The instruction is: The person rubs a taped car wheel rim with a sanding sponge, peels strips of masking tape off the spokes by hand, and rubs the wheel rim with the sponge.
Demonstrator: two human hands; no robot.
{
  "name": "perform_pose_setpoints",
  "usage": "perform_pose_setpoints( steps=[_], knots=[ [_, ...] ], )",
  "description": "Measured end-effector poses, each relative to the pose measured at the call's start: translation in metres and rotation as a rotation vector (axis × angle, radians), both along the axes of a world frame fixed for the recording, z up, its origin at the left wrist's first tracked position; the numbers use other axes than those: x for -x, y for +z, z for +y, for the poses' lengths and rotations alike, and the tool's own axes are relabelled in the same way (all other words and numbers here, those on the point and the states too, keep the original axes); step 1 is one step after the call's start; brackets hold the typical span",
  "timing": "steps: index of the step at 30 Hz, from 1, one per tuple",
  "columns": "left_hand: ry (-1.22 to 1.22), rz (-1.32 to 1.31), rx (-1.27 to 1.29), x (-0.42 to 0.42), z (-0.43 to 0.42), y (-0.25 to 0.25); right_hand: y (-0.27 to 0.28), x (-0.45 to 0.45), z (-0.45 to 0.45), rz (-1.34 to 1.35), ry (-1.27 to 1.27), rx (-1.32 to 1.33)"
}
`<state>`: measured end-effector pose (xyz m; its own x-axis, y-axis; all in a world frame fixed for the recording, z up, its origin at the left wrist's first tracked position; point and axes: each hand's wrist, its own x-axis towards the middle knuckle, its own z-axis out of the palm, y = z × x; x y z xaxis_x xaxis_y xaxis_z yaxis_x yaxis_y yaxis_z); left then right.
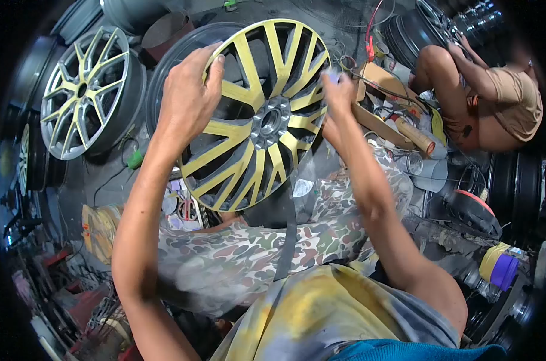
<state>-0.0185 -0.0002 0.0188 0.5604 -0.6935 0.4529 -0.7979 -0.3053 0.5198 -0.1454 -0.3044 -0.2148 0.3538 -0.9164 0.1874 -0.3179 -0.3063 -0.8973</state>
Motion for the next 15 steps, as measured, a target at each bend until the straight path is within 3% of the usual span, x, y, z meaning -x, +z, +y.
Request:
perform_pose_setpoints(
  steps=[3,7,9,10,11,13,14,15],
  knots=[
    [0.006,-0.015,-0.004,0.0,0.0,0.0,0.005,0.016,0.064,-0.066,0.058,0.183],
    [-0.02,-0.04,0.03,-0.001,-0.002,-0.005,0.019,0.009,0.048,-0.106,-0.055,0.15],
    [-0.007,-0.029,0.031,-0.003,-0.003,-0.005,0.001,0.004,0.066,-0.092,-0.091,0.123],
    [-0.008,-0.037,0.048,-0.002,-0.003,-0.006,0.005,0.008,0.085,-0.031,-0.009,0.14],
    [-0.011,-0.042,0.059,-0.001,-0.002,-0.007,-0.019,0.016,0.078,-0.202,0.249,-0.181],
    [0.002,-0.027,0.038,0.002,-0.001,-0.005,0.019,0.018,0.089,-0.013,0.135,0.058],
    [-0.013,-0.03,0.04,0.001,0.0,-0.006,0.002,0.015,0.064,-0.048,0.105,0.163],
    [-0.02,-0.034,0.05,-0.001,0.0,-0.007,0.022,0.013,0.062,-0.142,0.04,-0.053]
  ],
)
